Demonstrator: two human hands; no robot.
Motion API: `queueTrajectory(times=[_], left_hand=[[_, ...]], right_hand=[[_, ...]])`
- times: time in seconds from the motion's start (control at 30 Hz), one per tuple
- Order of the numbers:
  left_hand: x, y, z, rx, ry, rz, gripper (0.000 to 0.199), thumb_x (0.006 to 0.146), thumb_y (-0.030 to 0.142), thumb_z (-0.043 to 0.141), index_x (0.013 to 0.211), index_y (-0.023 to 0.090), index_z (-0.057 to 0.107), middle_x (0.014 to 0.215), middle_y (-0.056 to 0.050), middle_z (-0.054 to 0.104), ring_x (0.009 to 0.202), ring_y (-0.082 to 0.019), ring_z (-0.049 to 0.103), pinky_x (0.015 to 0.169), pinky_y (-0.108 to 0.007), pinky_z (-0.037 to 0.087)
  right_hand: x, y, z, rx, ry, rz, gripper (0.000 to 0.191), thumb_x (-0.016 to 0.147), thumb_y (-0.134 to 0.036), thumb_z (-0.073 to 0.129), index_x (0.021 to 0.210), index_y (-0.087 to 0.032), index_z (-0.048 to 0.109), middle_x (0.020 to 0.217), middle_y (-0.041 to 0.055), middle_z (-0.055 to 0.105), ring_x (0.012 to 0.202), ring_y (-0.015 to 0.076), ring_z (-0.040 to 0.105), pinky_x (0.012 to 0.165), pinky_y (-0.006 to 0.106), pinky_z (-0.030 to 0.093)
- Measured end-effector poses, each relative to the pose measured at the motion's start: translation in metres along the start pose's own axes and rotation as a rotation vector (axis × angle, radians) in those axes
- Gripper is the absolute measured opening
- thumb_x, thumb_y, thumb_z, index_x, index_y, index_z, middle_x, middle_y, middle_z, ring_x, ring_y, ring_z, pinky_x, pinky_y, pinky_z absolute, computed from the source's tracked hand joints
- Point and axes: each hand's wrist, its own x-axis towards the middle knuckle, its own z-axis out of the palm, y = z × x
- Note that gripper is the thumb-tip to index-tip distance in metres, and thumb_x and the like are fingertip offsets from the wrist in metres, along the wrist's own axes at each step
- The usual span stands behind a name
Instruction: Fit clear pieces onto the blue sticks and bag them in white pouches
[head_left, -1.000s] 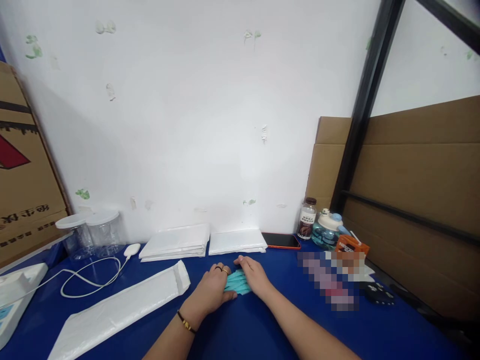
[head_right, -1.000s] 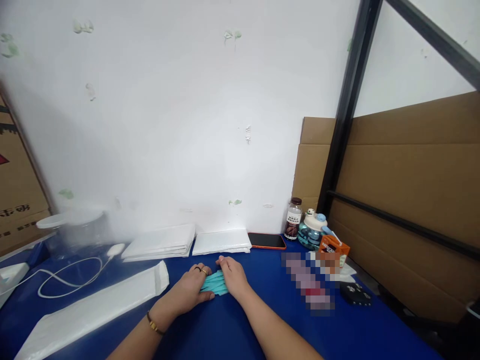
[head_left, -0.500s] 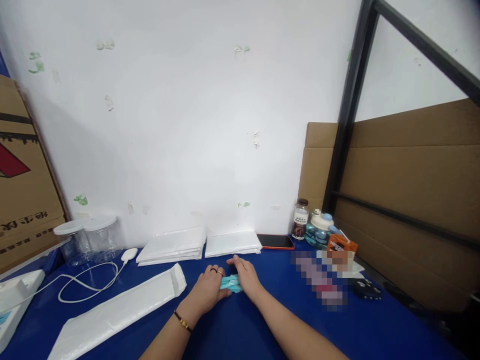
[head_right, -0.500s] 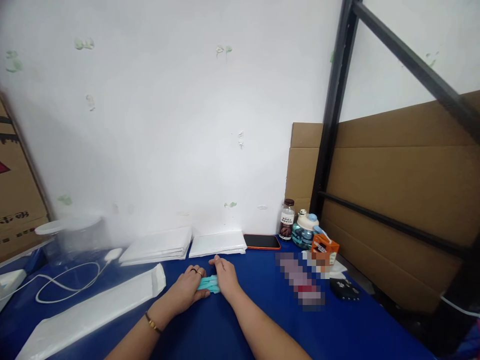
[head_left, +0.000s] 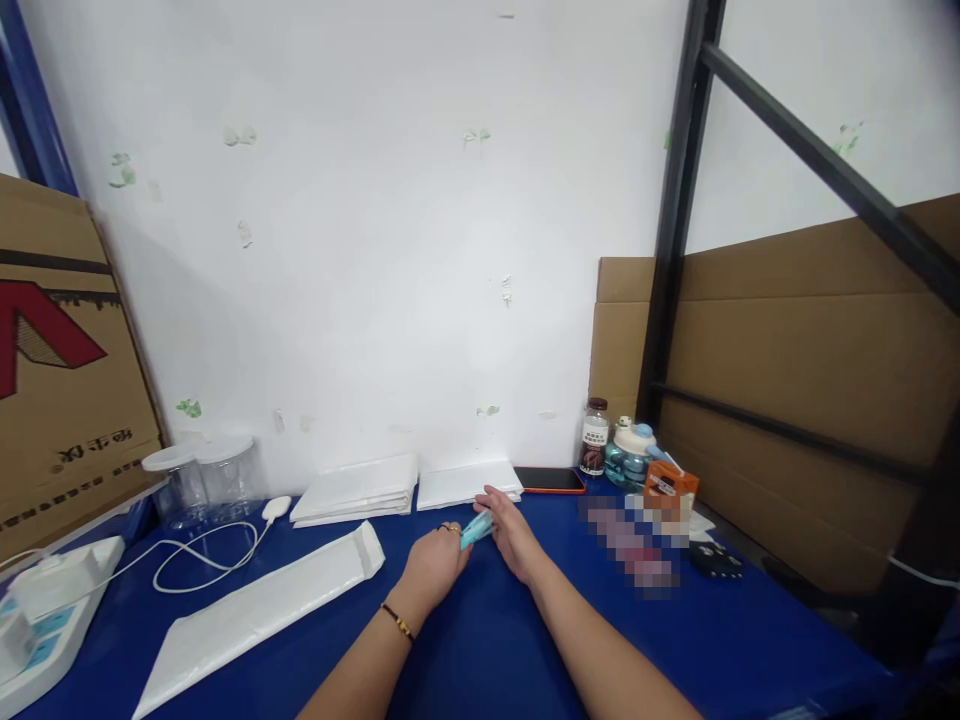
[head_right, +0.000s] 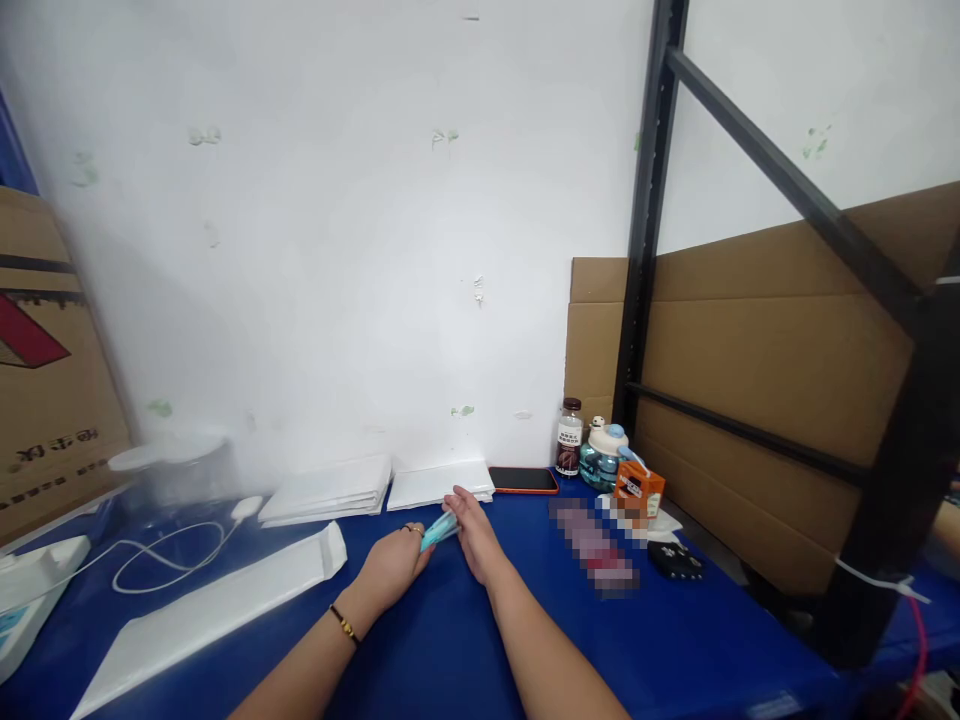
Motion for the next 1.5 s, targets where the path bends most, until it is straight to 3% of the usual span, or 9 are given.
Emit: queueTrajectory(times=[0.17,0.3,0.43,0.53,0.67,0.77,0.97,1.23,1.5], left_hand=[[0.005,0.016,0.002,-0.852,-0.179,0.007,0.044,0.088,0.052,0.026,0.095,0.014,0.047,0.061,0.003,0.048,0.046,-0.008,0.045,0.052,-0.024,0.04],[-0.006,0.021,-0.002,-1.215,-0.44,0.139,0.045,0.079,0.054,0.048,0.103,0.017,0.048,0.059,0.006,0.043,0.048,-0.006,0.043,0.056,-0.023,0.041],[-0.015,-0.01,-0.028,-0.858,-0.297,0.201,0.059,0.061,0.052,0.068,0.107,0.017,0.054,0.095,-0.006,0.06,0.092,-0.02,0.055,0.085,-0.034,0.042],[-0.024,-0.058,-0.055,-0.421,-0.036,-0.036,0.098,0.039,0.046,0.079,0.126,0.019,0.043,0.13,-0.014,0.044,0.122,-0.031,0.036,0.103,-0.041,0.026],[-0.04,-0.123,-0.077,-0.095,-0.139,-0.454,0.125,0.025,0.036,0.081,0.137,0.02,0.026,0.146,-0.016,0.017,0.134,-0.038,-0.002,0.105,-0.056,0.006],[-0.048,-0.149,-0.076,-0.116,-0.252,-0.582,0.126,0.021,0.031,0.08,0.136,0.019,0.027,0.145,-0.019,0.019,0.133,-0.04,0.0,0.102,-0.06,0.009],[-0.042,-0.138,-0.068,-0.133,-0.191,-0.459,0.092,0.03,0.027,0.076,0.118,0.019,0.051,0.122,-0.017,0.05,0.118,-0.039,0.04,0.098,-0.049,0.029],[-0.038,-0.122,-0.066,-0.203,-0.337,-0.357,0.118,0.016,0.027,0.079,0.128,0.025,0.041,0.137,-0.016,0.034,0.13,-0.04,0.02,0.104,-0.056,0.01],[-0.031,-0.108,-0.051,-0.181,-0.158,-0.144,0.076,0.033,0.018,0.073,0.107,0.022,0.055,0.106,-0.01,0.052,0.105,-0.034,0.048,0.089,-0.045,0.038]], right_hand=[[-0.022,-0.032,0.012,0.073,-0.328,0.069,0.056,0.062,-0.05,0.068,0.109,-0.021,0.057,0.112,0.0111,0.059,0.098,0.0273,0.057,0.071,0.036,0.049],[-0.035,-0.055,0.026,0.034,-0.428,0.07,0.03,0.071,-0.045,0.063,0.073,-0.016,0.063,0.097,0.0109,0.064,0.102,0.0271,0.055,0.086,0.038,0.043],[-0.03,-0.063,0.023,0.078,-0.206,-0.047,0.032,0.075,-0.048,0.058,0.064,-0.019,0.05,0.053,-0.0005,0.055,0.064,0.0172,0.06,0.078,0.037,0.046],[-0.019,-0.06,0.011,0.035,0.007,-0.134,0.029,0.075,-0.047,0.06,0.084,-0.02,0.052,0.045,-0.0082,0.041,0.039,0.0091,0.041,0.054,0.029,0.045],[-0.01,-0.045,0.0,-0.112,0.096,-0.152,0.034,0.072,-0.045,0.064,0.092,-0.019,0.054,0.051,-0.0065,0.042,0.045,0.0099,0.041,0.049,0.025,0.038],[-0.011,-0.032,0.0,-0.253,0.043,-0.059,0.032,0.071,-0.047,0.063,0.082,-0.017,0.058,0.052,-0.0041,0.045,0.048,0.0114,0.042,0.049,0.024,0.035],[-0.017,-0.035,0.009,-0.098,0.051,-0.025,0.036,0.075,-0.052,0.056,0.074,-0.017,0.059,0.054,-0.0009,0.051,0.054,0.0146,0.049,0.054,0.027,0.04],[-0.01,-0.051,0.023,-0.069,0.19,0.012,0.034,0.073,-0.051,0.058,0.066,-0.017,0.055,0.048,-0.0043,0.041,0.041,0.0086,0.036,0.038,0.02,0.028],[-0.004,-0.045,0.058,0.065,0.168,0.078,0.033,0.07,-0.049,0.061,0.067,-0.017,0.052,0.04,-0.0074,0.037,0.035,0.0067,0.032,0.032,0.017,0.023]])
